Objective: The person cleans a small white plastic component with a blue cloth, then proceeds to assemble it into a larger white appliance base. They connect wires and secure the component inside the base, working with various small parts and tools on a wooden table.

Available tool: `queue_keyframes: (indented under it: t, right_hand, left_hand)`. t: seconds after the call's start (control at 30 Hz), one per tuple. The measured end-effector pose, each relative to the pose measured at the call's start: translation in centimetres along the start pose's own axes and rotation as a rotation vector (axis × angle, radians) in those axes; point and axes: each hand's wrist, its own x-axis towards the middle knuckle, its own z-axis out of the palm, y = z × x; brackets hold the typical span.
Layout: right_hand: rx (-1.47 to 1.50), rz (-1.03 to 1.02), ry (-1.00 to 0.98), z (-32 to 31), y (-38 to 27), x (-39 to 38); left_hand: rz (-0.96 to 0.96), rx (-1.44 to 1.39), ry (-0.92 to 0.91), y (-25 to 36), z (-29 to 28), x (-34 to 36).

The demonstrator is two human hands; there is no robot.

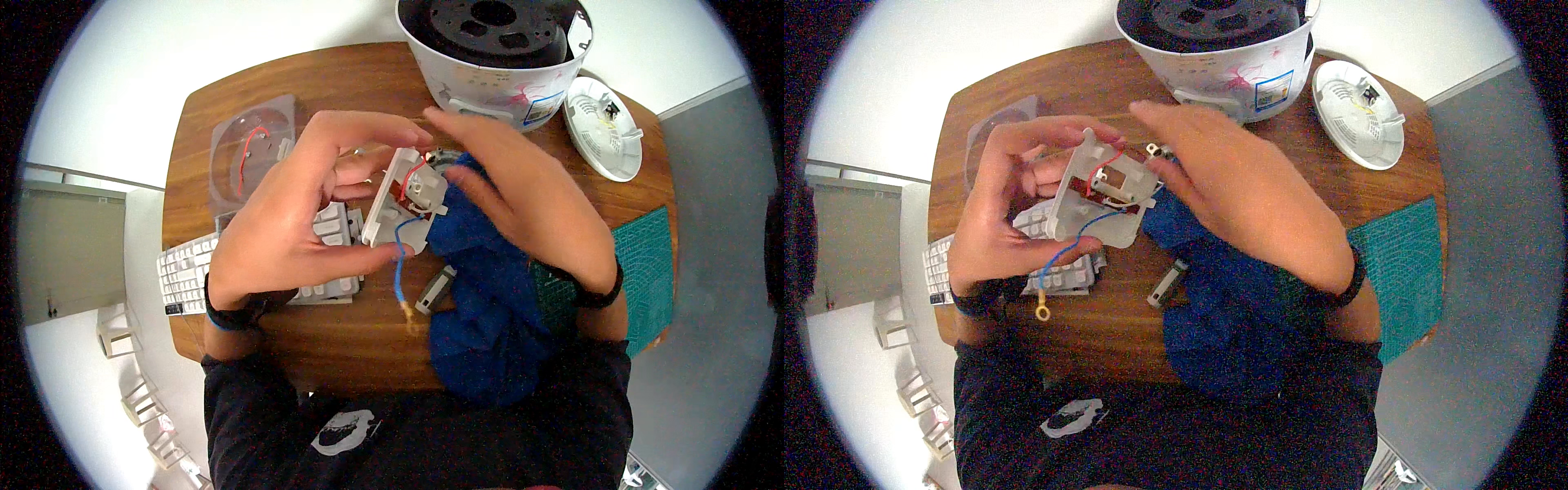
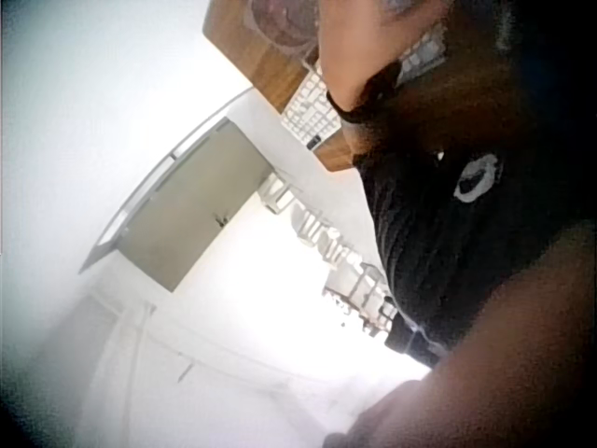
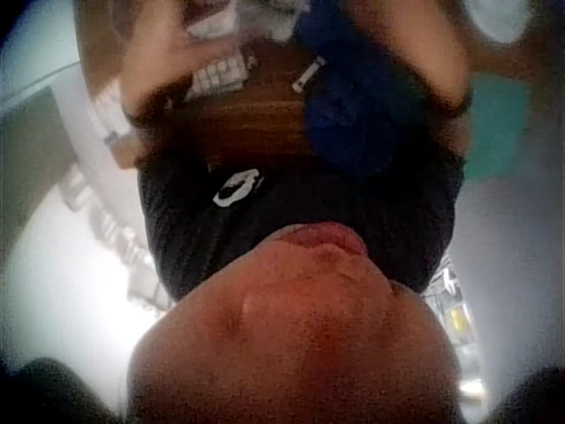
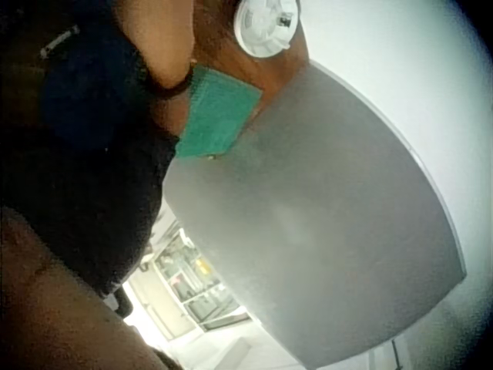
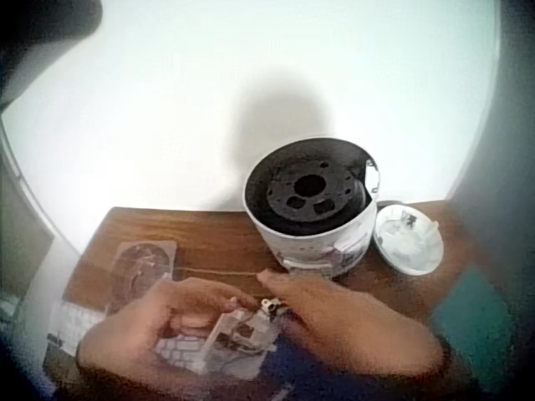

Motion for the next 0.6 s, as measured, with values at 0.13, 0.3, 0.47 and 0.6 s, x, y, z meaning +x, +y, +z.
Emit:
queue_keyframes:
  t: [0.13,0.3,0.47,0.6]
  right_hand:
    - [0.102,0.007,-0.111,0.1,-0.4,-0.1]
    - [0.133,-0.011,-0.080,-0.1,-0.5,0.4]
    - [0.177,0.014,-0.129,-0.5,-0.4,0.6]
    - [0.210,0.049,-0.066,-1.5,-1.0,0.9]
  left_hand:
    - [-0.013,-0.007,-0.001,0.2,-0.2,-0.1]
    - [-0.017,-0.049,0.014,0.0,-0.2,-0.1]
    - [-0.068,-0.102,0.062,0.5,0.0,0.0]
    - [-0.162,-0.032,0.070,1.0,-0.3,-0.1]
